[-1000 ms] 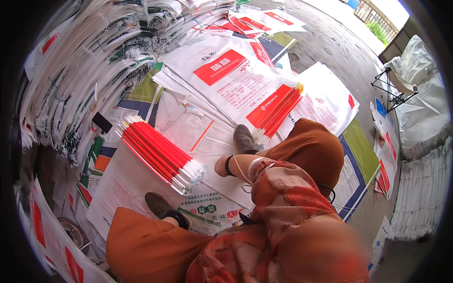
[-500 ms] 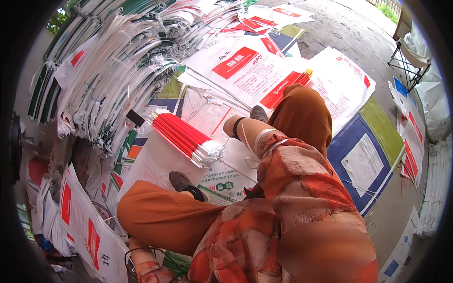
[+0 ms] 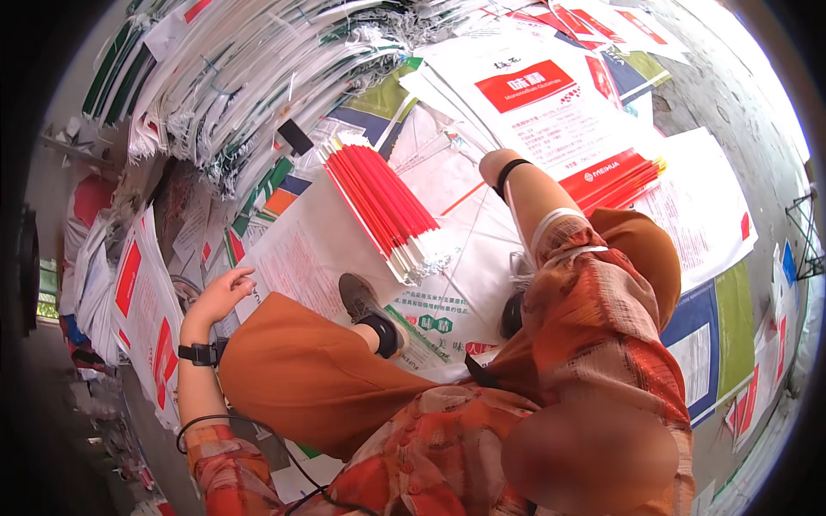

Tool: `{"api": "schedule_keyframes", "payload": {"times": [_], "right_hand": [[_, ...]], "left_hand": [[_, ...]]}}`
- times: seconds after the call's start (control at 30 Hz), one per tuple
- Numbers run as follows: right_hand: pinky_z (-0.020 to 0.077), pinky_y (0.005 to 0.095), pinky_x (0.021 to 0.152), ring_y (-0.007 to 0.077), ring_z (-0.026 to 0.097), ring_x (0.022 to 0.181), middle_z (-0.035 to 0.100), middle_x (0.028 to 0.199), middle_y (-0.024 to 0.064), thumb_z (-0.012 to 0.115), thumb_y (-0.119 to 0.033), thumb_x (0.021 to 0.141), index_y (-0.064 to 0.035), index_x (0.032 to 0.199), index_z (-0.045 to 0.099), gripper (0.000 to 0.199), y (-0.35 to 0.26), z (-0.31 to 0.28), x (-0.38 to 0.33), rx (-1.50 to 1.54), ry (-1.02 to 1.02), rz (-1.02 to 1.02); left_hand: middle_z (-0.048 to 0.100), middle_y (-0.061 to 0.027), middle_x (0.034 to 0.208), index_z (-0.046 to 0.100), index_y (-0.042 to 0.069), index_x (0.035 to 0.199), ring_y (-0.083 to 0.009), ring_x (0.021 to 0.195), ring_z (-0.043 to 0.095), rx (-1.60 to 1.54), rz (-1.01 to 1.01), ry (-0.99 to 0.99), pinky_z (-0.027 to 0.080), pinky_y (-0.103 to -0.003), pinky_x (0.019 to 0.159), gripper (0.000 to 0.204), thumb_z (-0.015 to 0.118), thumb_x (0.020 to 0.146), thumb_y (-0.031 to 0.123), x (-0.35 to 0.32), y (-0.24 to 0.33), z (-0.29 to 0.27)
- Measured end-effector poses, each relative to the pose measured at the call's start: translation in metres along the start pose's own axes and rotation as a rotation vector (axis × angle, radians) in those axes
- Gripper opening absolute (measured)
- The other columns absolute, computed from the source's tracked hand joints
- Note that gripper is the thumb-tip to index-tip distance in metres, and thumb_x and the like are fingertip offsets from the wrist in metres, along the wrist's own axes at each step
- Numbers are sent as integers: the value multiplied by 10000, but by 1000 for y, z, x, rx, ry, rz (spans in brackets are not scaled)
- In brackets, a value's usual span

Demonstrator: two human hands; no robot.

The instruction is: Manually organizing and bundling plastic industrial sacks with ties.

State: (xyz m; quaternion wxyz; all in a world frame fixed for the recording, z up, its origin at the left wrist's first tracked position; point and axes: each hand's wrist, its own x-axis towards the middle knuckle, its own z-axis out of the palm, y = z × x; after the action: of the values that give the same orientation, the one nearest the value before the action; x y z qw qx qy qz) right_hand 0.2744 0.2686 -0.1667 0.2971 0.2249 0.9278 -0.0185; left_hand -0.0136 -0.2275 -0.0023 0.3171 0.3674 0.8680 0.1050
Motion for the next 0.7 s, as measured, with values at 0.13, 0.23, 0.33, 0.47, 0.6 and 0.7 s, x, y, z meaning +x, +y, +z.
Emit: {"api": "schedule_keyframes", "payload": {"times": [0.13, 0.23, 0.33, 0.47, 0.6, 0.7], "right_hand": [[575, 426, 828, 363, 708, 999, 736, 1077, 177, 652, -50, 829, -35, 1005, 771, 212, 46, -9, 46, -81, -21, 93], [565, 373, 878, 286, 702, 1061, 742, 1133, 102, 668, -102, 868, -108, 1043, 786, 210, 93, -6, 100, -419, 84, 29], [537, 327, 930, 221, 646, 1172, 729, 1172, 62, 684, -157, 896, -127, 1105, 767, 227, 121, -28, 162, -507, 68, 163], [549, 351, 909, 258, 662, 1114, 728, 1147, 91, 615, -149, 925, -70, 1038, 769, 207, 91, -57, 258, -631, 303, 77], [409, 403, 1070, 311, 505, 1298, 674, 1182, 122, 586, -162, 854, -66, 927, 774, 224, 81, -60, 352, -509, 793, -5], [441, 432, 1064, 319, 530, 1292, 512, 1454, 129, 608, -119, 831, -118, 1243, 682, 419, -44, -106, 359, -187, 841, -225]], "left_hand": [[692, -143, 1176, 560, 14, 1378, -211, 1063, 663, -129, -67, -122, 517, -322, 919, 445, 624, 999, 238, 66, -10, 23], [692, -145, 1186, 563, 9, 1370, -209, 1061, 663, -236, -88, -170, 520, -322, 919, 422, 612, 1005, 217, 117, -28, 51], [691, -147, 1195, 550, 9, 1379, -201, 1057, 659, -363, -78, -196, 518, -318, 920, 416, 599, 1008, 191, 155, -54, 97], [673, -150, 1234, 525, 9, 1402, -196, 1084, 647, -447, -139, -305, 507, -310, 944, 419, 578, 1012, 153, 172, -42, 136], [664, -142, 1246, 527, 22, 1405, -184, 1110, 637, -449, -60, -422, 503, -299, 949, 406, 563, 1016, 129, 202, -20, 161], [670, -145, 1246, 526, 9, 1399, -186, 1084, 641, -456, -219, -330, 504, -312, 948, 401, 555, 1021, 143, 171, -39, 152]]}}
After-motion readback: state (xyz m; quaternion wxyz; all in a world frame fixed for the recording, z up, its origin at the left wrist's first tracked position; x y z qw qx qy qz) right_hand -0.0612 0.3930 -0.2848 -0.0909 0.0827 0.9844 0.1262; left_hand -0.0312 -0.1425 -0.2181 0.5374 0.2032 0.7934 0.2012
